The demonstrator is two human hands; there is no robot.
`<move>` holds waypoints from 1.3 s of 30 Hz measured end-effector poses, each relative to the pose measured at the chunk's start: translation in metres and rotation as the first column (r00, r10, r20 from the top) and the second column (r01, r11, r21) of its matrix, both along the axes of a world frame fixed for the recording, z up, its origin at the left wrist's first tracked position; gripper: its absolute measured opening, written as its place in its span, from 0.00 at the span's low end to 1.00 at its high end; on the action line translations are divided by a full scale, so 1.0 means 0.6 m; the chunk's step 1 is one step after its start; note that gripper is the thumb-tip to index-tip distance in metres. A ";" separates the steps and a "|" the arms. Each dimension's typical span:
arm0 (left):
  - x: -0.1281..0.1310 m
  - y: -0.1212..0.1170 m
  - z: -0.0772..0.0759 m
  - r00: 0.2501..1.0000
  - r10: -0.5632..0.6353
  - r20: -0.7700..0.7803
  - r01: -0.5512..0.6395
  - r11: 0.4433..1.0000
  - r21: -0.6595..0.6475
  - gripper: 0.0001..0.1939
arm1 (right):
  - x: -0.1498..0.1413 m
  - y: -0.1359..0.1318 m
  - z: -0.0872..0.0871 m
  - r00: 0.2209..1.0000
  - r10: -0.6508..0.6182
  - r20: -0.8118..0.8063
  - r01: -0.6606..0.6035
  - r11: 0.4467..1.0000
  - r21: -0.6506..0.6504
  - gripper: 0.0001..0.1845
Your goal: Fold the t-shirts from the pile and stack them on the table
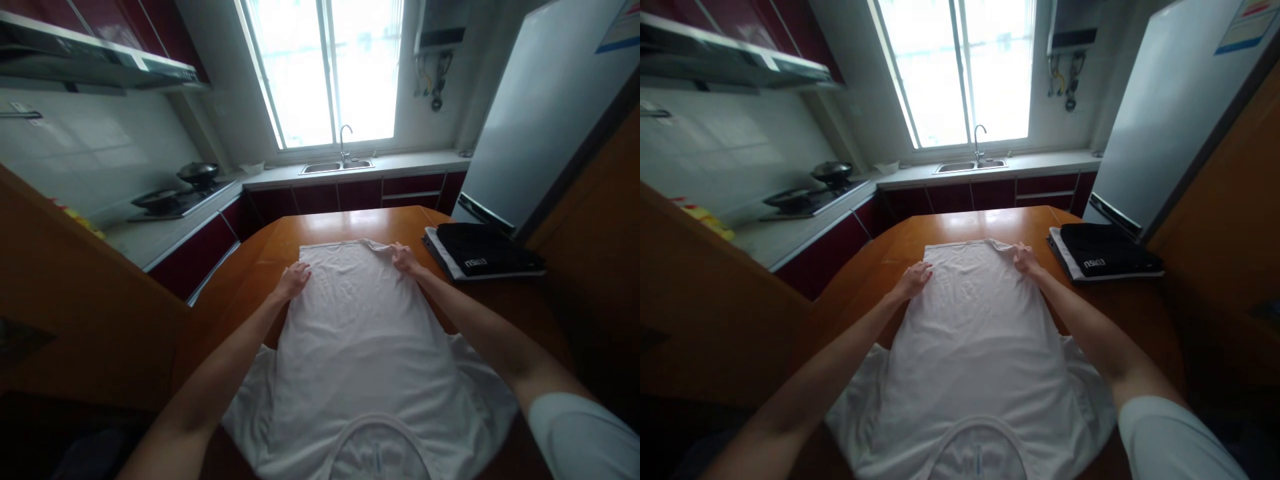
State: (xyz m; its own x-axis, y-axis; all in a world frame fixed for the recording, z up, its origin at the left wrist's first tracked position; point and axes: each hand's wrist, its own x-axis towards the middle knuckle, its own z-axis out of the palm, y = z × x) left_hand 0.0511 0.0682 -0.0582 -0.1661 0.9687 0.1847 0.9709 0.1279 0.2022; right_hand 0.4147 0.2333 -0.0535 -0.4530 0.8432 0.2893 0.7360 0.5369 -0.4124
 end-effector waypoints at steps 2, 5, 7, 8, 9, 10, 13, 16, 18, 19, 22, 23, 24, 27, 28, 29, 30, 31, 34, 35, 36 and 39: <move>-0.019 0.022 -0.004 1.000 0.011 -0.010 -0.011 1.000 0.008 0.19 | 0.001 0.018 -0.010 0.993 -0.119 -0.015 0.119 0.992 0.027 0.29; -0.038 0.062 -0.008 1.000 0.026 -0.011 -0.026 1.000 0.017 0.21 | -0.010 0.029 -0.027 0.987 -0.158 -0.012 0.158 0.985 0.072 0.27; -0.042 0.092 -0.011 1.000 0.029 -0.006 -0.028 1.000 0.012 0.22 | -0.024 0.035 -0.034 0.995 -0.100 0.013 0.099 0.991 0.093 0.23; -0.043 0.105 -0.013 1.000 0.030 -0.003 -0.030 1.000 0.006 0.22 | -0.031 0.040 -0.037 0.997 -0.069 0.024 0.067 0.993 0.101 0.22; -0.043 0.117 -0.015 0.999 0.033 -0.002 -0.033 0.999 -0.002 0.23 | -0.038 0.048 -0.038 0.998 -0.054 0.035 0.050 0.993 0.111 0.21; -0.043 0.128 -0.018 0.999 0.039 -0.002 -0.039 0.999 -0.011 0.23 | -0.042 0.057 -0.039 0.997 -0.063 0.047 0.057 0.991 0.121 0.20; -0.046 0.151 -0.027 0.998 0.065 -0.006 -0.065 0.997 -0.048 0.23 | -0.048 0.092 -0.037 0.975 -0.199 0.101 0.186 0.975 0.124 0.23; -0.055 0.163 -0.037 0.997 0.083 -0.010 -0.083 0.993 -0.080 0.23 | -0.045 0.120 -0.035 0.951 -0.292 0.102 0.277 0.951 0.133 0.26; -0.060 0.165 -0.043 0.996 0.085 -0.013 -0.086 0.992 -0.094 0.24 | -0.043 0.129 -0.038 0.972 -0.226 0.060 0.212 0.961 0.180 0.28; -0.062 0.165 -0.045 0.996 0.085 -0.014 -0.086 0.991 -0.099 0.24 | -0.042 0.132 -0.041 0.983 -0.178 0.039 0.168 0.968 0.185 0.29; -0.062 0.163 -0.051 0.995 0.097 -0.019 -0.098 0.990 -0.099 0.25 | -0.038 0.147 -0.049 0.990 -0.143 -0.010 0.144 0.988 0.062 0.25; -0.061 0.162 -0.052 0.994 0.105 -0.021 -0.106 0.990 -0.096 0.26 | -0.036 0.155 -0.051 0.985 -0.172 -0.021 0.172 0.985 0.005 0.23; -0.060 0.161 -0.053 0.993 0.113 -0.023 -0.114 0.989 -0.092 0.26 | -0.034 0.164 -0.052 0.979 -0.201 -0.029 0.200 0.979 -0.041 0.19; -0.055 0.157 -0.053 0.991 0.133 -0.025 -0.135 0.988 -0.081 0.27 | -0.028 0.192 -0.050 0.975 -0.215 -0.055 0.208 0.972 -0.110 0.09; -0.053 0.157 -0.053 0.990 0.138 -0.024 -0.139 0.987 -0.077 0.27 | -0.027 0.200 -0.048 0.975 -0.208 -0.074 0.198 0.971 -0.131 0.07; -0.052 0.156 -0.052 0.990 0.142 -0.023 -0.143 0.987 -0.074 0.27 | -0.028 0.206 -0.046 0.974 -0.203 -0.097 0.187 0.971 -0.151 0.06; -0.051 0.155 -0.051 0.989 0.143 -0.022 -0.145 0.987 -0.071 0.27 | -0.029 0.210 -0.043 0.972 -0.199 -0.124 0.177 0.970 -0.169 0.06; -0.050 0.155 -0.050 0.989 0.144 -0.021 -0.145 0.987 -0.069 0.27 | -0.030 0.214 -0.041 0.968 -0.199 -0.153 0.169 0.968 -0.187 0.08; -0.047 0.154 -0.047 0.989 0.144 -0.019 -0.145 0.987 -0.069 0.27 | -0.037 0.220 -0.036 0.949 -0.214 -0.233 0.158 0.958 -0.239 0.15; -0.047 0.154 -0.047 0.989 0.144 -0.019 -0.145 0.987 -0.069 0.27 | -0.039 0.223 -0.035 0.941 -0.224 -0.253 0.158 0.954 -0.256 0.17; -0.046 0.154 -0.046 0.989 0.145 -0.020 -0.146 0.987 -0.070 0.27 | -0.040 0.227 -0.035 0.934 -0.236 -0.270 0.162 0.949 -0.269 0.19; -0.046 0.154 -0.045 0.989 0.144 -0.021 -0.146 0.987 -0.071 0.26 | -0.040 0.239 -0.033 0.914 -0.280 -0.295 0.196 0.939 -0.282 0.25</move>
State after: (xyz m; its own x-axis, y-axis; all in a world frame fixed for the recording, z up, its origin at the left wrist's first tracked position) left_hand 0.0232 0.1608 -0.0854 -0.3033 0.9455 0.1189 0.9441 0.2813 0.1719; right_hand 0.3905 0.3769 -0.0730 -0.1454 0.9764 0.1597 0.6312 0.2158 -0.7450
